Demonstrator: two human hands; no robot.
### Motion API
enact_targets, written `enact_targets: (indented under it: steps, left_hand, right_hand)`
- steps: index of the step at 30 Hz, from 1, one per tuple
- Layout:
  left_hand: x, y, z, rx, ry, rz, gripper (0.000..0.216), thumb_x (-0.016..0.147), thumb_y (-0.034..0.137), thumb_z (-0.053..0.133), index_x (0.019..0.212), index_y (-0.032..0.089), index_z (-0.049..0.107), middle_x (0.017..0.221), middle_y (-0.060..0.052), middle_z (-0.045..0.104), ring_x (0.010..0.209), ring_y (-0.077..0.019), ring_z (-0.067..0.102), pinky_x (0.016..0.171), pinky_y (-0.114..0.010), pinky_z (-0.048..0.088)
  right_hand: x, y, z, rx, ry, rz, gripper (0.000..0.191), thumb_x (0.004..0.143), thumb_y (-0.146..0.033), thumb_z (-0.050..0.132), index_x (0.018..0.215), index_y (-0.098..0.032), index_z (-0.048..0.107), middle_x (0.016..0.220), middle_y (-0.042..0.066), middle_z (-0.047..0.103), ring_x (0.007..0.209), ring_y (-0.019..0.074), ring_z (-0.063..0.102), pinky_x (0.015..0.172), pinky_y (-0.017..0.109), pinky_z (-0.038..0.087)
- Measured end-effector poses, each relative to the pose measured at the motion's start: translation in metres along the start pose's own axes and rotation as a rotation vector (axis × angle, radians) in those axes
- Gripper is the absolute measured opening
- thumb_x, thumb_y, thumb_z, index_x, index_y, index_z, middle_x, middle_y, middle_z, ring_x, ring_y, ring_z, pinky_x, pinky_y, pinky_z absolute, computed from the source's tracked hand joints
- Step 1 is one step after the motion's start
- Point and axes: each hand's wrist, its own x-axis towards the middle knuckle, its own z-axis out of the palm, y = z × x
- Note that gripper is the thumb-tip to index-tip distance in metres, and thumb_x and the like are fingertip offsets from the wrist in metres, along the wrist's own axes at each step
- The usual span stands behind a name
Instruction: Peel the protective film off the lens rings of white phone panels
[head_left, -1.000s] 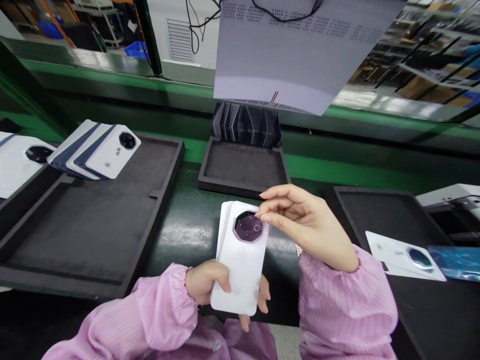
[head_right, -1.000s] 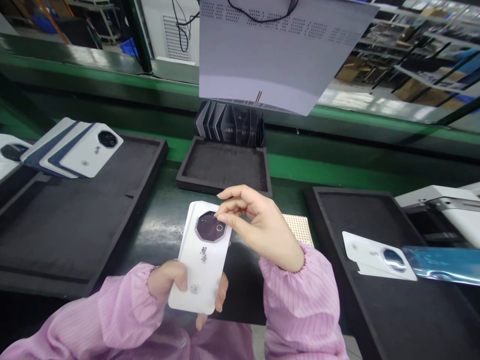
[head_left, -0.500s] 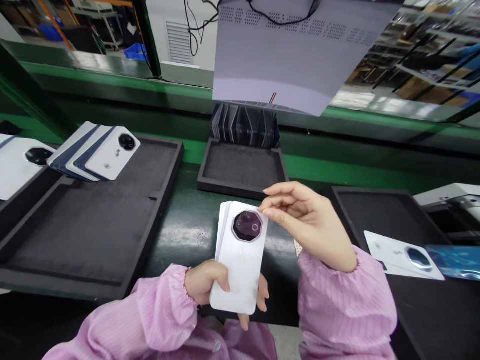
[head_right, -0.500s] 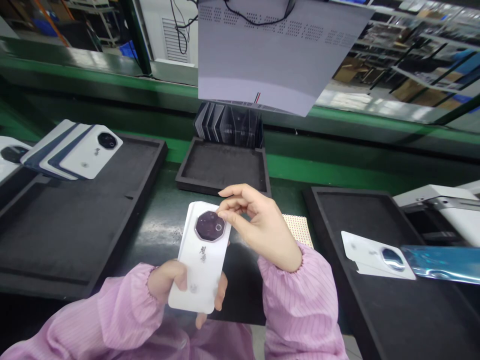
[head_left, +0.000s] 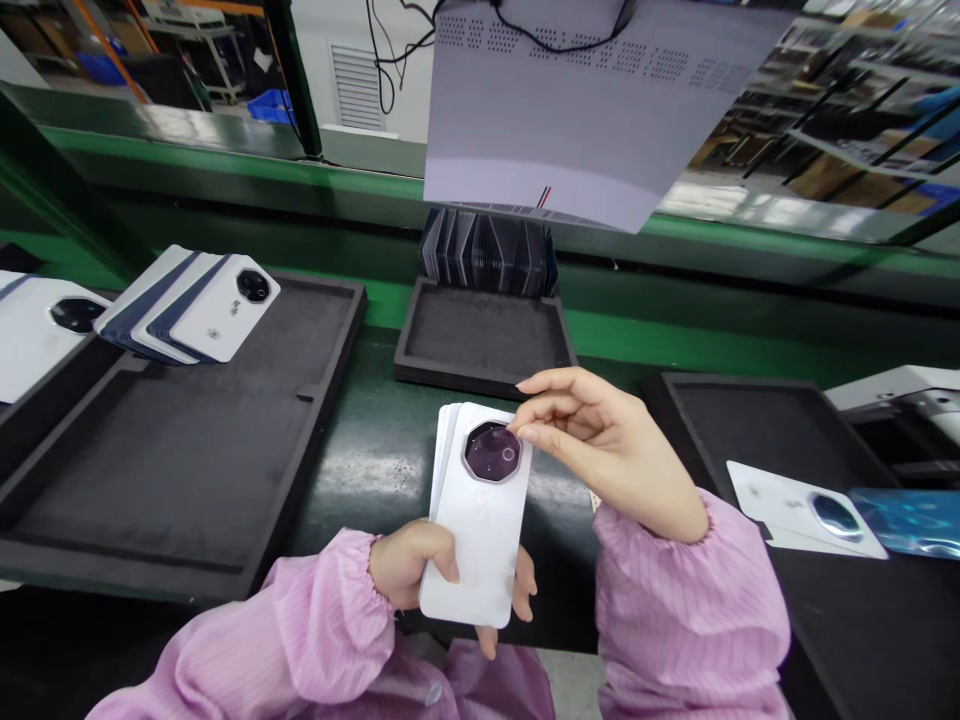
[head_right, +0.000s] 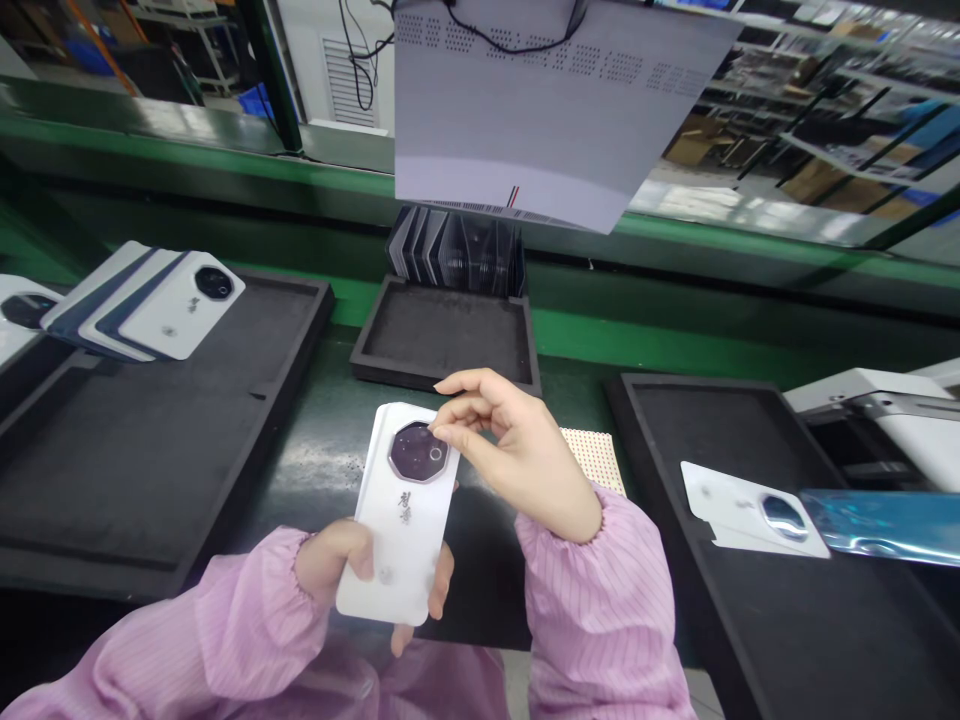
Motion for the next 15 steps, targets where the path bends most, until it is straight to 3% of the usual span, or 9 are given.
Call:
enact_targets:
  steps: [15]
  left_hand:
    - [0.0012,0.0012,0.0001,-0.012,-0.011,0.001,0.054,0.043,0.019,0.041,0.09,0.002,0.062,0.08,-0.013,0.063,0.06,-0.0225,0.062,0.049,-0.032,0.05]
  right_hand:
    - [0.0014,0.0022,0.0035,-0.12,-0.027,-0.048,0.023,0.079,-0.021,0.058,0.102,-0.02,0.052,0.078,0.002,0.067,0.071,0.0159,0.063,0.068,0.031,0.052]
